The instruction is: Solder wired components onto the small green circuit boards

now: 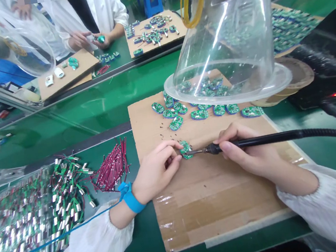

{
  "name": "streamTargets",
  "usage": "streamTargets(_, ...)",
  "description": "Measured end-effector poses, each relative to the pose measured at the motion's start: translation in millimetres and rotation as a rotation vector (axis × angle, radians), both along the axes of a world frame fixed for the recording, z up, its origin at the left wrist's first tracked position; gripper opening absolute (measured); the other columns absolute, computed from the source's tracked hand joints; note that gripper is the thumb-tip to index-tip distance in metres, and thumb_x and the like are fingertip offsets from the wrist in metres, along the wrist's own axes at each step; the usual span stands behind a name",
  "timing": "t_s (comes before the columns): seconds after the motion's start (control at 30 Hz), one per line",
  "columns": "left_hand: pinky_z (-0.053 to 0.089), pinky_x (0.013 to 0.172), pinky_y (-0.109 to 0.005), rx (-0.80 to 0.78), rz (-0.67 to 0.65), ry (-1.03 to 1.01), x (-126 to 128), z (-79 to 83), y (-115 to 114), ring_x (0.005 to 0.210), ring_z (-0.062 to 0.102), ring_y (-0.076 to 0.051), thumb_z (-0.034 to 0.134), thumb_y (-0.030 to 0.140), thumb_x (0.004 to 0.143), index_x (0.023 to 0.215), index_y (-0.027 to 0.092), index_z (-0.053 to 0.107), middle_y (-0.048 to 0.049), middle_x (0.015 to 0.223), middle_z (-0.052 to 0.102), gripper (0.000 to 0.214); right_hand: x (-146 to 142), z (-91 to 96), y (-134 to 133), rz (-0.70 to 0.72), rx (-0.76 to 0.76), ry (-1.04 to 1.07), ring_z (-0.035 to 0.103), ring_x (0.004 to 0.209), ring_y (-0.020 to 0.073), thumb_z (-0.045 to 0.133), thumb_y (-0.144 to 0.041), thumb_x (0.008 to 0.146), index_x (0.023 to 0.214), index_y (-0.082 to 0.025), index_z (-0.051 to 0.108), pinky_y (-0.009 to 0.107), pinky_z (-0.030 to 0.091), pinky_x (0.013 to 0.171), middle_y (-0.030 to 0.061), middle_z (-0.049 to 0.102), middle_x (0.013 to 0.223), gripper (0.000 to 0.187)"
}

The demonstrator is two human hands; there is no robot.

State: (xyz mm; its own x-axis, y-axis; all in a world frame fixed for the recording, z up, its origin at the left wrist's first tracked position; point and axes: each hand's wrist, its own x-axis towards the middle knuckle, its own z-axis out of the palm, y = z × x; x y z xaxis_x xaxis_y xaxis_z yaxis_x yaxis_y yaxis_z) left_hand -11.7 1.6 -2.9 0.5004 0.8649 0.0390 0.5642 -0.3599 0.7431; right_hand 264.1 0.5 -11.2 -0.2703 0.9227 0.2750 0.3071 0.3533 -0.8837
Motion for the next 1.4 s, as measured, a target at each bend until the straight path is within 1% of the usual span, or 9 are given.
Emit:
streamTargets(0.5, 0.045, 0.069, -0.027, 0.018, -0.026, -0.045, -1, -2.5, 4, 0.07, 0.057, -0.009, 0.056, 0.014, 0.098, 0.081, 0.018, 0.053, -0.0032, 0.124, 0.067, 0.018, -1, 2.0, 8, -0.253, -0.047, 0.368, 0.052, 0.052, 0.0158, 0.06, -0.041, 0.101, 0.097, -0.027, 0.063, 0.032, 0.042, 0.053, -0.0042, 0.056, 0.061, 0.015)
streamTargets(0.6, 0.048, 0.07, -0.026, 0.018, -0.06, -0.087, 2, -3.3, 6, 0.072, 0.059, -0.01, 0.059, 0.014, 0.097, 0.08, 0.018, 0.056, -0.003, 0.121, 0.068, 0.018, -7, 4.5, 15, -0.164, -0.041, 0.207, 0.065, 0.064, 0.0179, 0.056, -0.038, 0.104, 0.113, -0.027, 0.065, 0.035, 0.054, 0.066, -0.001, 0.066, 0.072, 0.017)
streamTargets(0.7, 0.052, 0.073, -0.026, 0.055, -0.067, -0.087, 0, -2.6, 13, 0.077, 0.062, -0.011, 0.063, 0.021, 0.098, 0.085, 0.018, 0.062, -0.0033, 0.12, 0.068, 0.014, -18, -4.5, 24, 0.049, 0.096, -0.119, 0.073, 0.104, 0.0266, 0.063, -0.031, 0.098, 0.122, -0.029, 0.067, 0.045, 0.057, 0.096, 0.0066, 0.076, 0.11, 0.024)
streamTargets(0.8, 0.055, 0.081, -0.03, 0.205, 0.142, -0.015, -29, 0.9, 22, 0.081, 0.063, -0.013, 0.066, 0.034, 0.098, 0.107, 0.021, 0.065, -0.0072, 0.132, 0.061, 0.016, -29, -27.7, 33, 0.282, 0.237, -0.247, 0.072, 0.111, 0.0336, 0.063, -0.019, 0.091, 0.133, -0.036, 0.062, 0.054, 0.059, 0.096, 0.0066, 0.072, 0.125, 0.045)
streamTargets(0.9, 0.055, 0.088, -0.032, 0.313, 0.483, 0.161, -97, 9.9, 16, 0.086, 0.063, -0.014, 0.058, 0.037, 0.102, 0.122, 0.021, 0.062, -0.0101, 0.135, 0.057, 0.026, -36, -48.9, 37, 0.403, 0.311, -0.318, 0.072, 0.108, 0.0415, 0.061, -0.016, 0.088, 0.137, -0.046, 0.058, 0.059, 0.061, 0.088, 0.01, 0.071, 0.124, 0.058)
streamTargets(0.97, 0.052, 0.098, -0.036, 0.348, 0.707, 0.315, -149, 16.4, -1, 0.108, 0.062, -0.02, 0.055, 0.031, 0.103, 0.124, 0.019, 0.061, -0.0119, 0.133, 0.056, 0.025, -37, -53.9, 37, 0.336, 0.343, -0.3, 0.069, 0.11, 0.0473, 0.06, -0.018, 0.088, 0.135, -0.047, 0.057, 0.064, 0.06, 0.084, 0.0137, 0.07, 0.123, 0.055)
streamTargets(1.07, 0.045, 0.107, -0.046, 0.317, 0.803, 0.425, -204, 16.3, -30, 0.12, 0.057, -0.027, 0.063, 0.028, 0.097, 0.12, 0.017, 0.066, -0.0129, 0.124, 0.06, 0.025, -39, -46.0, 33, 0.298, 0.369, -0.293, 0.069, 0.107, 0.0487, 0.059, -0.025, 0.089, 0.129, -0.047, 0.059, 0.063, 0.061, 0.079, 0.0158, 0.07, 0.12, 0.046)
streamTargets(1.27, 0.04, 0.103, -0.048, 0.216, 0.814, 0.486, -217, -8.0, -37, 0.113, 0.057, -0.028, 0.068, 0.028, 0.093, 0.104, 0.028, 0.076, -0.0062, 0.112, 0.067, 0.013, -42, -24.4, 24, 0.276, 0.442, -0.358, 0.074, 0.105, 0.0356, 0.049, -0.029, 0.096, 0.118, -0.034, 0.064, 0.049, 0.065, 0.08, 0.0095, 0.072, 0.118, 0.028)
streamTargets(1.4, 0.037, 0.105, -0.047, 0.251, 0.853, 0.401, -221, -2.3, -35, 0.106, 0.058, -0.027, 0.072, 0.028, 0.09, 0.087, 0.024, 0.077, -0.0051, 0.099, 0.069, 0.006, -33, -31.8, 21, 0.311, 0.339, -0.429, 0.071, 0.113, 0.0318, 0.05, -0.03, 0.098, 0.127, -0.035, 0.059, 0.048, 0.06, 0.092, 0.0077, 0.068, 0.123, 0.031)
